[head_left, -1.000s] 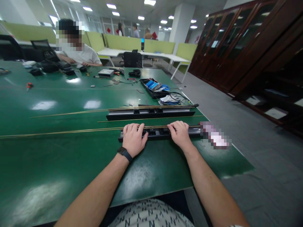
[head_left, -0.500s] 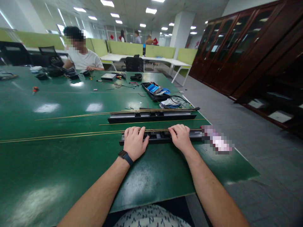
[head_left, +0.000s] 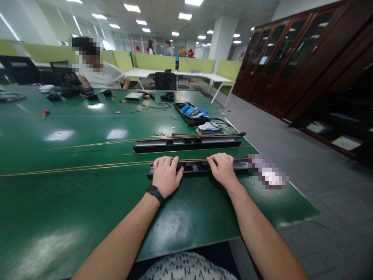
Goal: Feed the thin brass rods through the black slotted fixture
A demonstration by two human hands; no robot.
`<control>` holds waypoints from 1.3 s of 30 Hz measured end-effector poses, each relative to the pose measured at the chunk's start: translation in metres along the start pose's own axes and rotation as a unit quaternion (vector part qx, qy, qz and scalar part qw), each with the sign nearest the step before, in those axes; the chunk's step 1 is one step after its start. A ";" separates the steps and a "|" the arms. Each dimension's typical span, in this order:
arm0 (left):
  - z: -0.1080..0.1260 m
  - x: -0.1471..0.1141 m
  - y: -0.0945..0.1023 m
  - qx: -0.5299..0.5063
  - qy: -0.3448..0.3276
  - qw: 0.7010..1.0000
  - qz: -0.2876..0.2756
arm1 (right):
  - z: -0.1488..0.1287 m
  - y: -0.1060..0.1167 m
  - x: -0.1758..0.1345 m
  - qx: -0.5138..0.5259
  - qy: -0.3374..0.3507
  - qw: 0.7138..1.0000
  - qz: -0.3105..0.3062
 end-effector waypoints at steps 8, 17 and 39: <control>0.001 -0.001 0.001 0.002 0.001 1.000 -0.005 | 0.000 0.001 0.000 0.001 0.002 1.000 -0.002; 0.001 0.000 0.001 0.004 0.002 1.000 -0.005 | -0.001 0.000 0.000 0.001 -0.002 1.000 0.001; 0.001 0.000 -0.001 -0.005 0.000 1.000 -0.001 | 0.107 0.111 -0.028 -0.153 -0.240 0.944 0.164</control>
Point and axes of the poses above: each hand's wrist, its own x-axis towards the middle knuckle, its own y-axis out of the back of the hand, z = x × y, the point moved 3 cm from there along x, towards the middle knuckle, and after that the axes turned 6 degrees about y, right-handed, at the moved point
